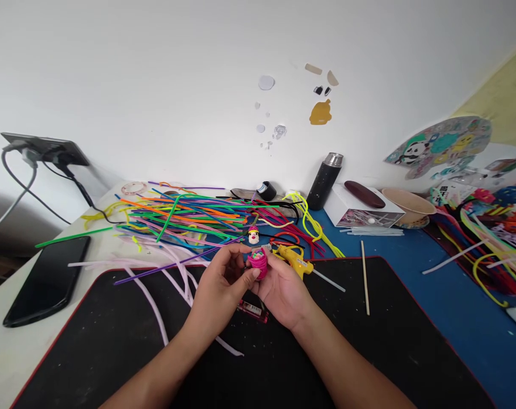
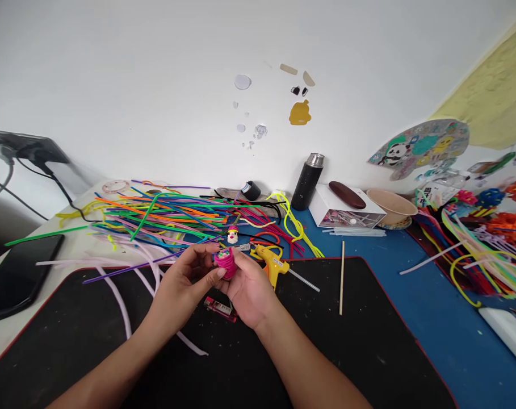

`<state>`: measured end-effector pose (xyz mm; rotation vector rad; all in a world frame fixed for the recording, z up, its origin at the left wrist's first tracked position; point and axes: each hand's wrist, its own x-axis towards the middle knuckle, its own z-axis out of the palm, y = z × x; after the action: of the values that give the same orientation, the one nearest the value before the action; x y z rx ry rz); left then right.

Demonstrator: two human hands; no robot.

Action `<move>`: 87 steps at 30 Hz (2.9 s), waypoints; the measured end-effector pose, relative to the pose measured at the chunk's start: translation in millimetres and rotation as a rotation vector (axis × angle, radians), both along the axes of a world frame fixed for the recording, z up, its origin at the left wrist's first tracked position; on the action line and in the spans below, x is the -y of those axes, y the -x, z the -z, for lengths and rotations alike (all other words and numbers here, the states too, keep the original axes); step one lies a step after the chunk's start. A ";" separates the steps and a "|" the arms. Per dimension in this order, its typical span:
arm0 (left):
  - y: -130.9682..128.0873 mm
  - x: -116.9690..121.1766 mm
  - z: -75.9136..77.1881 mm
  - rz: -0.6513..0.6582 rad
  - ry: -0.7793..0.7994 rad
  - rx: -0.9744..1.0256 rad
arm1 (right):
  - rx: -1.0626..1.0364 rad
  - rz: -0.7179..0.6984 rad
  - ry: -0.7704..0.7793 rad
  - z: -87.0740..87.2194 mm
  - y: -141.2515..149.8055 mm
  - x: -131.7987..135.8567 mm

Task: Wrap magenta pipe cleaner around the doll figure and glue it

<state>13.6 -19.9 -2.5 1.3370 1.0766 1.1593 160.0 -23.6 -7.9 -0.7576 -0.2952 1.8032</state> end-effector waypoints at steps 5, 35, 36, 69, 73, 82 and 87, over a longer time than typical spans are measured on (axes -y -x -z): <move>0.3 -0.1 -2.8 0.024 -0.039 -0.004 | 0.003 0.046 0.013 -1.4 0.3 -0.4; 6.9 -8.0 -8.8 -0.017 0.057 0.129 | 0.104 0.086 -0.089 -7.2 0.5 1.2; 6.8 -7.7 -8.5 -0.025 0.050 0.114 | 0.126 0.097 -0.104 -7.1 0.5 1.0; 4.9 -7.3 -6.7 0.090 0.155 0.231 | 0.554 0.193 -0.323 -10.8 -1.3 6.0; 5.8 -7.8 -11.8 0.013 0.148 0.302 | 0.551 0.137 -0.303 -10.3 -0.7 7.0; 8.8 -9.2 -14.5 0.050 0.181 0.357 | 0.536 0.116 -0.334 -11.6 -0.3 6.2; 10.5 -9.3 -11.3 0.058 0.164 0.339 | 0.533 0.110 -0.333 -11.9 -0.8 6.9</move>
<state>3.1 -10.6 8.8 0.9950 0.8595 1.1776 160.9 -30.5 4.0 -0.9816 -0.8635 1.3758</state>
